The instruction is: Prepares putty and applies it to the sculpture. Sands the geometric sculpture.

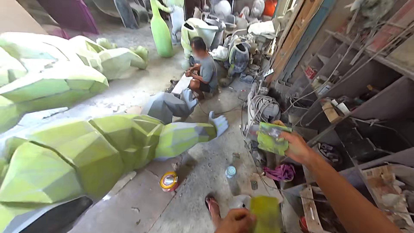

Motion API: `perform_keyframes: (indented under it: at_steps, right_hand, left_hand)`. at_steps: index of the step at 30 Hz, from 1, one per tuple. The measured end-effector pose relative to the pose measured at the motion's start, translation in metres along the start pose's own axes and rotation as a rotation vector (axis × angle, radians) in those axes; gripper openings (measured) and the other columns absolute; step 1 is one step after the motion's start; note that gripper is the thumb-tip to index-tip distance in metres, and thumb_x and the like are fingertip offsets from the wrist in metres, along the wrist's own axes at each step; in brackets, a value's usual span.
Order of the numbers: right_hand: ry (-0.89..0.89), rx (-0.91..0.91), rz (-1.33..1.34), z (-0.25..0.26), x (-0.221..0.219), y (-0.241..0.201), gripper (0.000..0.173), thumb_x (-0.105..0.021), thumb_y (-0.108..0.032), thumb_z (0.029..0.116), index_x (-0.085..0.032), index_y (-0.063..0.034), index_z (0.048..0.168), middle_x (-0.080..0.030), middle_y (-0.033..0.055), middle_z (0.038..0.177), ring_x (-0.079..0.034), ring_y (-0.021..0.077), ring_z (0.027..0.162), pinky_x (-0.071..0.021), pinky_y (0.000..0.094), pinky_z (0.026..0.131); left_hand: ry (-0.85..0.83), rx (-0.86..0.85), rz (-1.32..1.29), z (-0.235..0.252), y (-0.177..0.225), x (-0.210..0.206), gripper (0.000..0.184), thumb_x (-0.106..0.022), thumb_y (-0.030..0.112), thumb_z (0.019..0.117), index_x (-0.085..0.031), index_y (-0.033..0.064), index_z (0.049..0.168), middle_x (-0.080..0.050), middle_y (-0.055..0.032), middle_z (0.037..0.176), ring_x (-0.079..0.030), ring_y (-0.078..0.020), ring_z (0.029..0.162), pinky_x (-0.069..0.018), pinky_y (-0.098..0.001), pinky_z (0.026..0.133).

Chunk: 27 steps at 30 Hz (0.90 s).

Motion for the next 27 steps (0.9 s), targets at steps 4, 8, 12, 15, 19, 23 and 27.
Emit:
perform_keyframes:
  at_steps: [4,8,12,15,19,23,27]
  right_hand:
    - [-0.244,0.149,-0.013,-0.033,-0.037,0.01,0.067,-0.056,-0.017,0.0902,-0.042,-0.0273,0.155,-0.064,0.0106,0.137,-0.066,0.0275,0.115,-0.0578,0.0475,0.093]
    - [-0.311,0.242,0.178,-0.063,-0.095,0.049,0.057,-0.048,-0.013,0.0996,-0.042,-0.0038,0.155,-0.06,0.0175,0.143,-0.061,0.0322,0.127,-0.0529,0.0489,0.106]
    - [-0.249,0.216,0.283,-0.079,-0.143,0.065,0.046,-0.045,-0.017,0.1076,-0.048,0.0033,0.148,-0.062,0.0144,0.142,-0.062,0.0249,0.127,-0.0518,0.0434,0.109]
    - [-0.319,0.287,0.126,-0.08,-0.17,0.064,0.053,-0.042,-0.015,0.1086,-0.034,0.0071,0.155,-0.046,0.0155,0.158,-0.049,0.0207,0.143,-0.0425,0.0385,0.12]
    - [-0.248,0.342,0.117,-0.078,-0.18,0.071,0.051,-0.043,-0.009,0.1072,-0.035,0.008,0.155,-0.048,0.0159,0.156,-0.051,0.0197,0.141,-0.0444,0.0357,0.118]
    - [-0.18,0.345,0.173,-0.078,-0.179,0.071,0.05,-0.046,-0.006,0.1053,-0.038,0.0096,0.152,-0.056,0.0162,0.148,-0.058,0.0204,0.134,-0.0488,0.0356,0.114]
    - [-0.289,0.342,0.091,-0.081,-0.196,0.07,0.068,-0.056,-0.003,0.0986,-0.025,0.0123,0.156,-0.042,0.0193,0.159,-0.049,0.0181,0.143,-0.0437,0.0326,0.118]
  left_hand:
    - [0.546,-0.314,-0.135,-0.025,0.064,0.083,0.022,-0.064,0.017,0.1018,-0.067,-0.0034,0.111,-0.072,-0.0186,0.101,-0.072,-0.0298,0.09,-0.0624,-0.05,0.082]
    - [0.615,-0.542,-0.079,-0.06,0.143,0.109,0.027,-0.063,0.012,0.1013,-0.058,-0.0044,0.122,-0.069,-0.0232,0.11,-0.071,-0.0341,0.097,-0.0619,-0.0511,0.085]
    - [0.72,-0.524,0.219,-0.069,0.176,0.113,0.024,-0.058,0.012,0.1006,-0.061,0.0002,0.121,-0.071,-0.0134,0.108,-0.071,-0.0243,0.098,-0.0616,-0.0394,0.085]
    - [0.831,-0.473,0.312,-0.064,0.175,0.107,0.035,-0.052,0.016,0.0998,-0.055,0.0027,0.132,-0.07,-0.008,0.115,-0.069,-0.0172,0.106,-0.0601,-0.0354,0.089]
    - [0.886,-0.633,0.312,-0.057,0.174,0.112,0.05,-0.082,0.026,0.0888,-0.058,0.001,0.125,-0.074,-0.0093,0.106,-0.074,-0.0219,0.097,-0.065,-0.0395,0.086]
    - [0.85,-0.661,0.16,-0.061,0.174,0.121,0.041,-0.08,0.018,0.0905,-0.064,-0.0041,0.12,-0.074,-0.0164,0.105,-0.074,-0.0301,0.096,-0.0647,-0.0452,0.086]
    - [0.841,-0.633,0.308,-0.056,0.163,0.12,0.05,-0.078,0.024,0.0924,-0.058,-0.0002,0.131,-0.074,-0.0082,0.112,-0.072,-0.0201,0.104,-0.0628,-0.0383,0.093]
Point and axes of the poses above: each hand's wrist, its own z-axis towards the middle knuckle, its own x-axis out of the back of the hand, y = z × x, the point moved 6 cm from there along z, towards the middle knuckle
